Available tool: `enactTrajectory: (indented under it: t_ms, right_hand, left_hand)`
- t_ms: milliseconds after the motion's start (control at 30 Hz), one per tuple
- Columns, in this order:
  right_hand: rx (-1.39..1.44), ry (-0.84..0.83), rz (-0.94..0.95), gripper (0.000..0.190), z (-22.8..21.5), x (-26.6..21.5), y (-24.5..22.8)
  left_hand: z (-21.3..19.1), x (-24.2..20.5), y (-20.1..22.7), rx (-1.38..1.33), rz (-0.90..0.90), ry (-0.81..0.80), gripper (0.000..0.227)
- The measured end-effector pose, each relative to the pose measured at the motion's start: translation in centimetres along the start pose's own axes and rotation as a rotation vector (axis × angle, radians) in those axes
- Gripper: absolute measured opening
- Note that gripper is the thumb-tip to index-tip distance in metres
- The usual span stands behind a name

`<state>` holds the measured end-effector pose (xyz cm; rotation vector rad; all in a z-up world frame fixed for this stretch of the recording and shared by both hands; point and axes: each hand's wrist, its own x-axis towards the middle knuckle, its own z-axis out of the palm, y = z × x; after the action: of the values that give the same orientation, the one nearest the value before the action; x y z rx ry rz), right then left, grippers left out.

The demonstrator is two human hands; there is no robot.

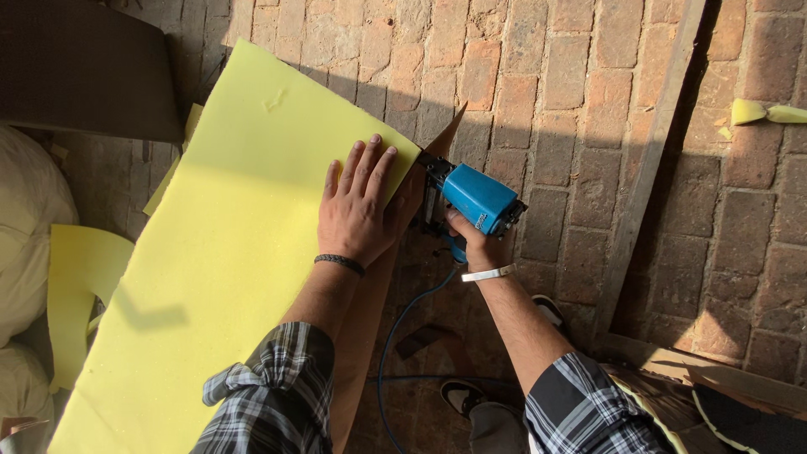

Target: The person cuts a large sheet of yellow foam with a knife, then covers the foam with brown fabric using a staple gun. The person staples the fabric to the edges of the foam, smoothing it as they work.

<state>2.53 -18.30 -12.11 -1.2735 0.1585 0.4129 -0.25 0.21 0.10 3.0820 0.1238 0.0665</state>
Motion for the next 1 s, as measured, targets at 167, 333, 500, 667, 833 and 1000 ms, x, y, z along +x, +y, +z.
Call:
enactTrajectory:
  t_ms: [167,333,500,667,833,1000]
  right_hand:
    - [0.018,-0.032,0.001,0.015,-0.8,0.7,0.8]
    - [-0.145,-0.041,0.004,0.018,-1.5,0.3,1.4]
    - [-0.283,-0.083,0.030,0.020,-1.7,-0.3,2.3]
    - [-0.204,-0.089,0.019,0.021,-2.0,-0.5,3.4]
    - [-0.172,-0.057,-0.030,0.026,-3.4,-2.5,2.3]
    - [-0.292,-0.090,0.031,0.031,-5.9,-5.7,-0.3]
  left_hand:
    - [0.1,0.0,0.2,-0.014,0.000,0.030,0.066]
    - [-0.2,0.0,0.3,-0.035,-0.014,0.037,0.067]
    - [-0.3,0.0,0.3,-0.052,-0.004,0.045,0.068]
    - [-0.1,0.0,0.1,-0.054,-0.003,0.033,0.070]
    - [-0.6,-0.1,0.0,-0.073,-0.008,0.029,0.071]
    - [-0.6,0.2,0.3,-0.141,-0.047,0.008,0.070]
